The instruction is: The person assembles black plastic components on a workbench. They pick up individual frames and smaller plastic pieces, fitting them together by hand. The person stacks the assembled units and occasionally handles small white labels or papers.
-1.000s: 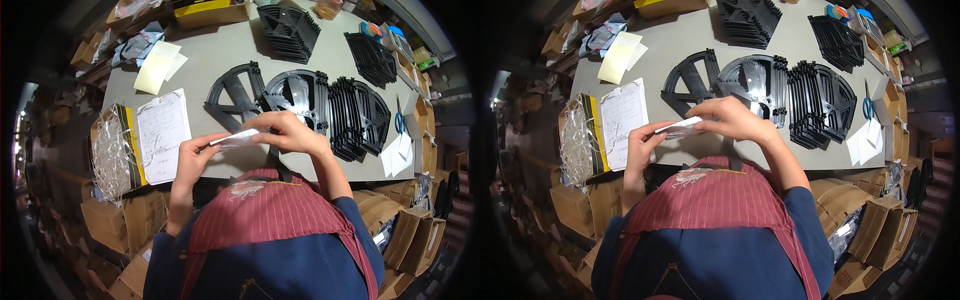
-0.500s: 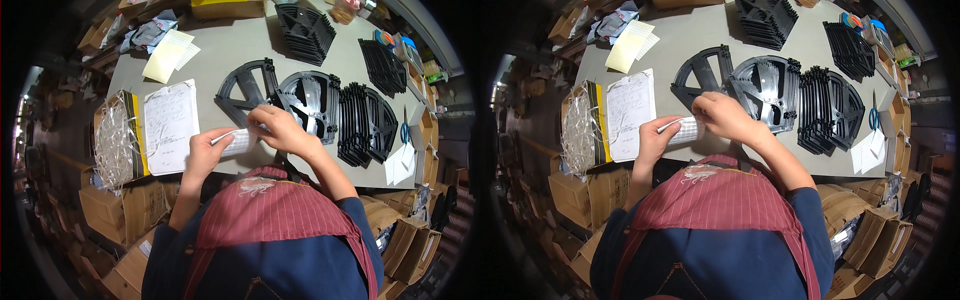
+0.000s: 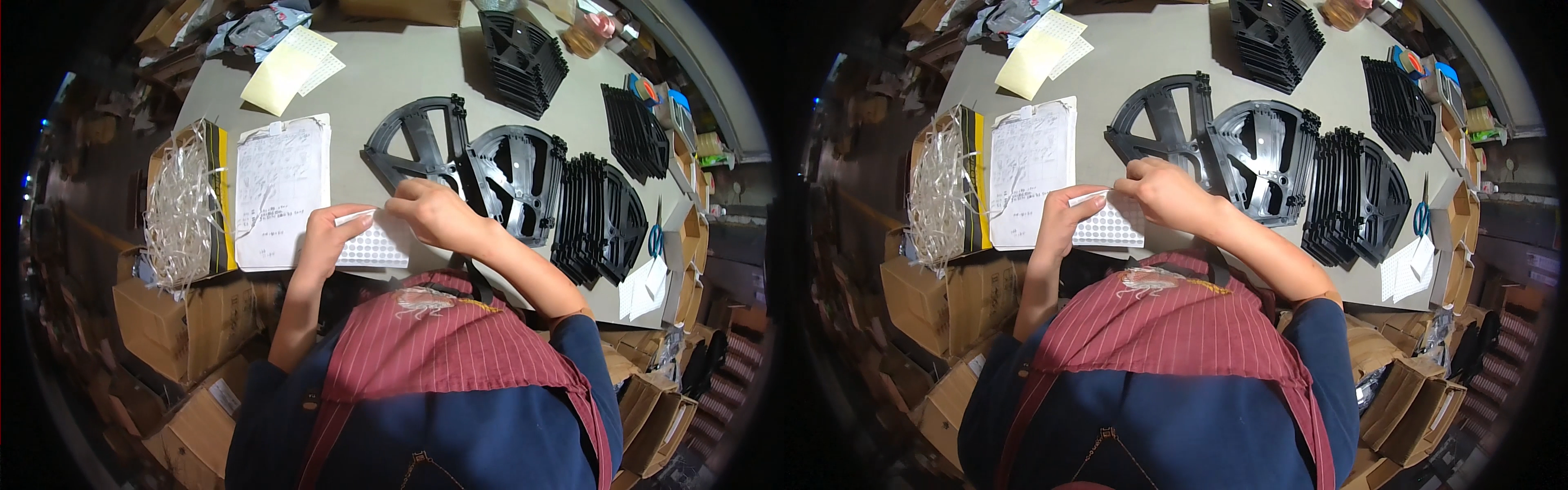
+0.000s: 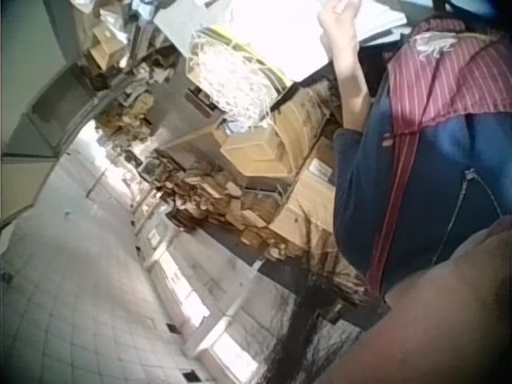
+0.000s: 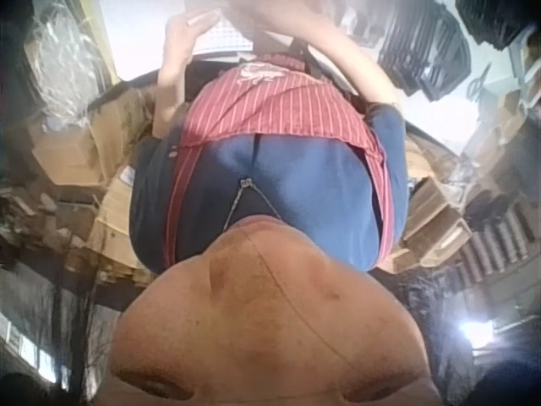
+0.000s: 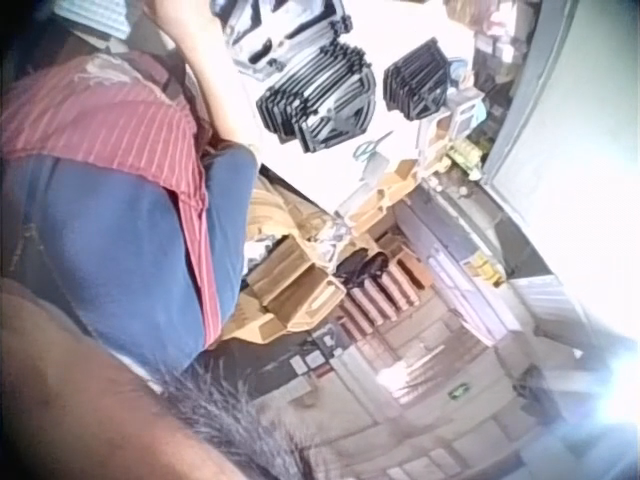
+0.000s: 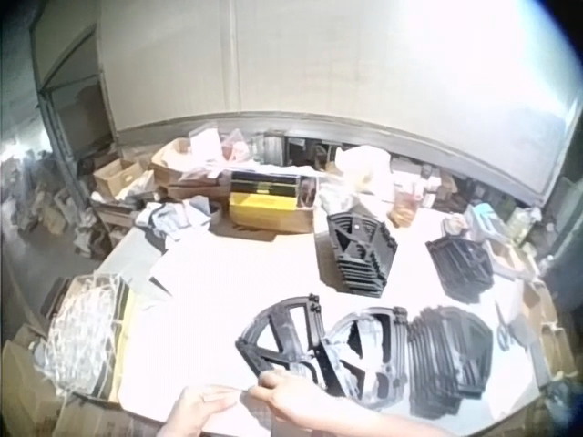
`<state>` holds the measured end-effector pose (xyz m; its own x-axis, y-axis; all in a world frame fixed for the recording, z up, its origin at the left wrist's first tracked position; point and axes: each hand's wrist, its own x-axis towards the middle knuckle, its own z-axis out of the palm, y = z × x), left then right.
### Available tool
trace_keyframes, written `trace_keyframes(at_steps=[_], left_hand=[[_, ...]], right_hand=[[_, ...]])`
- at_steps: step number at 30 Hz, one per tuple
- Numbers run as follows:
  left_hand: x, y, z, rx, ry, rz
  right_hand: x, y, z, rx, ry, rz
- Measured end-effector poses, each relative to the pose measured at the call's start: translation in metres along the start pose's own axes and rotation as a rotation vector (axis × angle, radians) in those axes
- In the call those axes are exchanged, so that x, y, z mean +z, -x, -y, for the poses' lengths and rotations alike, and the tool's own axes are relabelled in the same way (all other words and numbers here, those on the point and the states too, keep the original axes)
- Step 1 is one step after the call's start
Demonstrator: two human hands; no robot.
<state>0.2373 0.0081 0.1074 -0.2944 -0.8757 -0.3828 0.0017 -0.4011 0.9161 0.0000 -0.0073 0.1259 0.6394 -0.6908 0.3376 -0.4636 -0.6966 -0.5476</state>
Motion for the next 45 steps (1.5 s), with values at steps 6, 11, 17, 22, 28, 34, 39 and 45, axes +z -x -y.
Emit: trace_keyframes(at_steps=[6,11,17,22,28,34,39,45], left_hand=[[-0.031,-0.019,0.030,-0.171,0.205,-0.056],[-0.050,-0.022,0.058,-0.231,0.231,-0.158],[-0.048,-0.024,0.060,-0.190,0.228,-0.189],[-0.048,-0.029,0.064,-0.193,0.108,-0.156],[-0.050,-0.027,0.062,-0.164,0.154,-0.162],[-0.050,-0.027,0.065,-0.167,0.149,-0.130],[-0.049,-0.030,0.060,-0.188,0.147,-0.115],[-0.051,-0.029,0.069,-0.186,0.182,-0.161]], right_hand=[[-0.008,-0.032,-0.053,0.096,-0.200,0.034],[-0.009,-0.058,-0.161,0.599,-0.079,0.329],[0.001,-0.059,-0.165,0.650,0.474,0.219],[0.009,-0.046,-0.139,0.712,0.425,0.239],[-0.014,-0.046,-0.103,0.765,0.225,-0.046],[-0.108,0.026,-0.095,1.084,0.306,-0.006],[-0.101,0.074,-0.106,1.058,0.659,0.112],[-0.058,-0.007,-0.123,0.473,0.181,-0.021]])
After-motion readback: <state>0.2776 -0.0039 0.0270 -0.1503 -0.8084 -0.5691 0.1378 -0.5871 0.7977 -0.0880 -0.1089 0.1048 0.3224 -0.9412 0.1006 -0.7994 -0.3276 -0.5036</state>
